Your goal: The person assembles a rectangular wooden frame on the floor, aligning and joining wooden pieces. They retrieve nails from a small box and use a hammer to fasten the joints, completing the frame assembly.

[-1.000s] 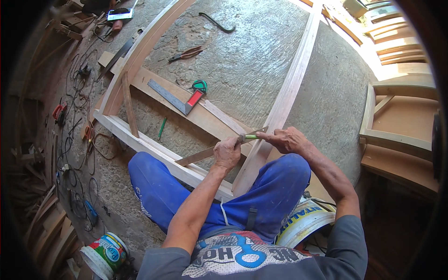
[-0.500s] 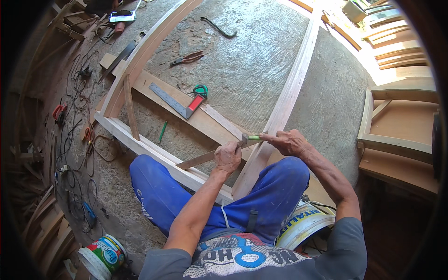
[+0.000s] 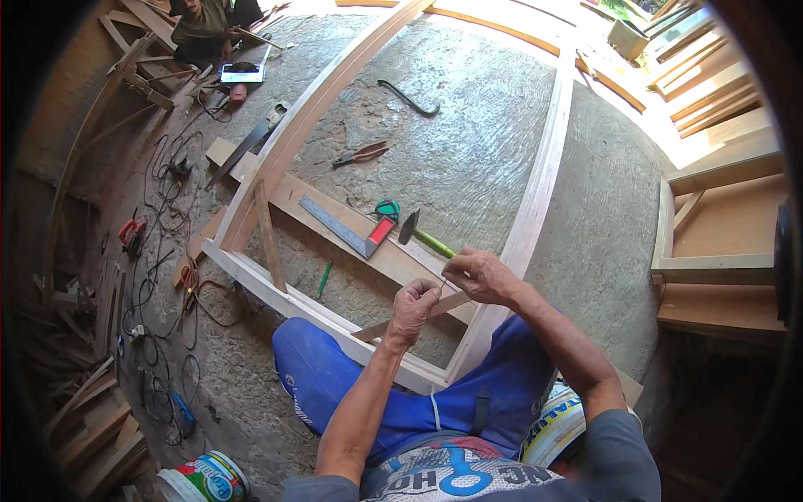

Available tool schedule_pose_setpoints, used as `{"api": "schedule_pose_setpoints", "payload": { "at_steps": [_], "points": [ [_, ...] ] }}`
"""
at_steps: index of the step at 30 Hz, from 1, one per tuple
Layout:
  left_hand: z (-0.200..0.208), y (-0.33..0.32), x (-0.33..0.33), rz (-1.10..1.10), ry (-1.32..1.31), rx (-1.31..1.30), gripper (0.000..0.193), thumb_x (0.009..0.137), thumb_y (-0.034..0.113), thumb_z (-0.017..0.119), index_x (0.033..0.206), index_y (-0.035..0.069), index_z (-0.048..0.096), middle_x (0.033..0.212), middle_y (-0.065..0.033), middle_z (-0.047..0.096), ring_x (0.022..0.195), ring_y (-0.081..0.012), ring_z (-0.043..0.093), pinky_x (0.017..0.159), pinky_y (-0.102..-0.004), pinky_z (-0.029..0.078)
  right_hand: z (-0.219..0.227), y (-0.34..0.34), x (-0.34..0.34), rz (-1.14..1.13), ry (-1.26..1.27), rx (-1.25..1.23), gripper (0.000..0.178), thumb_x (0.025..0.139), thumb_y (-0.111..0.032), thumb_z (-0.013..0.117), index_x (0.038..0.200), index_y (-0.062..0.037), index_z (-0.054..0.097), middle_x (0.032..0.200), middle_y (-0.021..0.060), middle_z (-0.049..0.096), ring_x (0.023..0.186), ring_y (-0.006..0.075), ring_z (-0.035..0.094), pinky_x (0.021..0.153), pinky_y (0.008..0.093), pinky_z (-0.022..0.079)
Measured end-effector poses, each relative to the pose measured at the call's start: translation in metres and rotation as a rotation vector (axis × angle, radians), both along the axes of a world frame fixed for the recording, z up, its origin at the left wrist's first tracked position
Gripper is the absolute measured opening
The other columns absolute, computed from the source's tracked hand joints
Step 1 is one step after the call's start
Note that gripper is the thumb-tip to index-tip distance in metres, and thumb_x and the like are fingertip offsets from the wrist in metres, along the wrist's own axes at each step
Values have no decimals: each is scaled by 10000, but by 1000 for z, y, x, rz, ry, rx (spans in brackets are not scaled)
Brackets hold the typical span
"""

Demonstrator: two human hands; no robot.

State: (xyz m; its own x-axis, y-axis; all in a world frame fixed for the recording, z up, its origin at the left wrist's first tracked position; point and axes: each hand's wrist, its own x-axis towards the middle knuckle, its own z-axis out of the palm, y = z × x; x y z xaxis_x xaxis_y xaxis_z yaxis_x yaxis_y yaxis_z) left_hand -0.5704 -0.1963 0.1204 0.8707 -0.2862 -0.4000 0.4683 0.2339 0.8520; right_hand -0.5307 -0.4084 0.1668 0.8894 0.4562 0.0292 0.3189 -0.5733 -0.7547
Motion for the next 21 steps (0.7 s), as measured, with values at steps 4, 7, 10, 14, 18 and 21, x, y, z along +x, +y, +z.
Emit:
{"api": "schedule_pose_setpoints", "payload": {
  "at_steps": [4, 7, 10, 14, 18, 21],
  "points": [
    [-7, 36, 3, 106, -11, -91, 104, 958, 160, 685, 979, 69, 639, 778, 20, 618, 581, -23, 474, 524, -193, 371, -13, 43, -4, -28, 27, 66, 182, 962, -222, 670, 998, -45, 648, 886, 169, 630, 864, 348, 636, 761, 435, 499],
    [3, 54, 2, 272, -28, -295, 100, 991, 153, 668, 1045, 73, 642, 831, 12, 652, 539, -25, 445, 497, -190, 346, -11, 88, -12, -197, 388, 307, 315, 1045, -335, 569, 1024, -24, 611, 850, 99, 608, 802, 194, 564, 744, 359, 468],
    [12, 75, 0, 339, -26, -263, 124, 984, 142, 687, 1062, 47, 677, 834, 20, 666, 564, -4, 449, 505, -169, 340, -4, 136, -25, -361, 710, 700, 327, 1047, -354, 580, 1034, -28, 613, 834, 22, 594, 790, 110, 520, 704, 318, 455],
    [18, 94, -4, 358, -19, -19, 101, 977, 125, 694, 1038, 55, 732, 807, 51, 663, 559, 9, 423, 491, -178, 313, -16, 166, -38, -411, 701, 637, 306, 1046, -333, 579, 1050, -28, 613, 827, 18, 589, 787, 101, 520, 690, 308, 453],
    [-1, 132, 0, 226, -241, 334, 131, 966, 111, 704, 1041, 10, 743, 853, 12, 670, 758, -49, 563, 675, -226, 460, -24, 172, -47, -401, 587, 524, 478, 1040, -304, 581, 1411, -22, 477, 1257, 185, 623, 1181, 244, 603, 984, 371, 484],
    [-22, 166, -8, 73, -310, 685, 179, 923, 143, 731, 1031, 2, 753, 911, -82, 716, 850, -166, 659, 777, -307, 516, -61, 177, -62, -369, 385, 544, 694, 1019, -221, 577, 1577, 11, 234, 1592, 237, 351, 1497, 309, 328, 1206, 357, 273]
  ]
}}
